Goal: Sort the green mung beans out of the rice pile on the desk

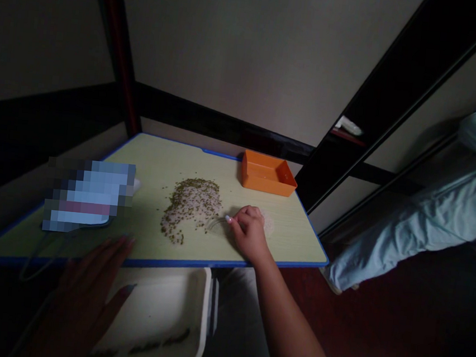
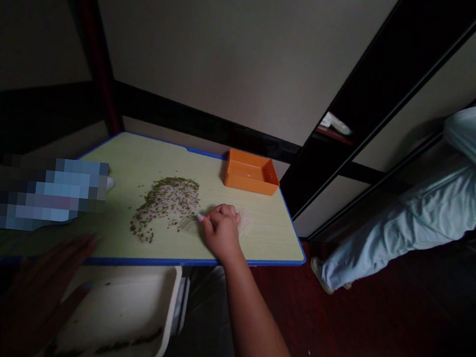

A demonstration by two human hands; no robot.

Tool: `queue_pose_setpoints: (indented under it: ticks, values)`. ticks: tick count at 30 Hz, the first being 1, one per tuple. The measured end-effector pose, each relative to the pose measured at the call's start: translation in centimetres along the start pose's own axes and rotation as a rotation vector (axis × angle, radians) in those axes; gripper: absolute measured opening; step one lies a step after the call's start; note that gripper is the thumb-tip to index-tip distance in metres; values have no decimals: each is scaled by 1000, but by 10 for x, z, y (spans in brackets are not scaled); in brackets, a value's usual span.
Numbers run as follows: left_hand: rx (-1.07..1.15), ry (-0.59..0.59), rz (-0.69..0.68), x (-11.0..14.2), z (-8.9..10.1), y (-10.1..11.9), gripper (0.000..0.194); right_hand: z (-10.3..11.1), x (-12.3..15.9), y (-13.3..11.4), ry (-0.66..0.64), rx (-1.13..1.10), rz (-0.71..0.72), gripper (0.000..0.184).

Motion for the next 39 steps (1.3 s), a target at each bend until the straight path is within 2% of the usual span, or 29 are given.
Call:
queue_pose_setpoints:
  ticks: [5, 12, 18, 22, 29, 39]
  values:
    - [-22, 35, -20, 1, 3, 5, 62, 2, 1, -4, -7, 3, 22, 23]
    - [-54, -35, -39, 1, 1, 2, 65, 1, 1, -7, -3, 26, 46, 22]
    - [-74, 115, -82, -1, 6, 7, 66, 3, 1, -5, 51, -32, 53, 24]
    - [-79, 116, -85, -2, 8, 8, 67, 4, 1, -3, 74, -58, 36, 26]
    - [-89, 126, -128, -4, 10, 12, 67, 1, 0, -4, 36, -51, 56, 24]
    - [-74, 123, -105, -2, 9, 10, 67, 3, 1, -3, 53, -3, 41, 26]
Point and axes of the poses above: each hand's wrist, its own x-axis away from the middle knuckle, its own z-axis out of the back of the hand, y = z × x, the point moved 6 cm from there along -x, towards the middle knuckle, and after that the axes turned 5 degrees about z, right-handed, at the moved point
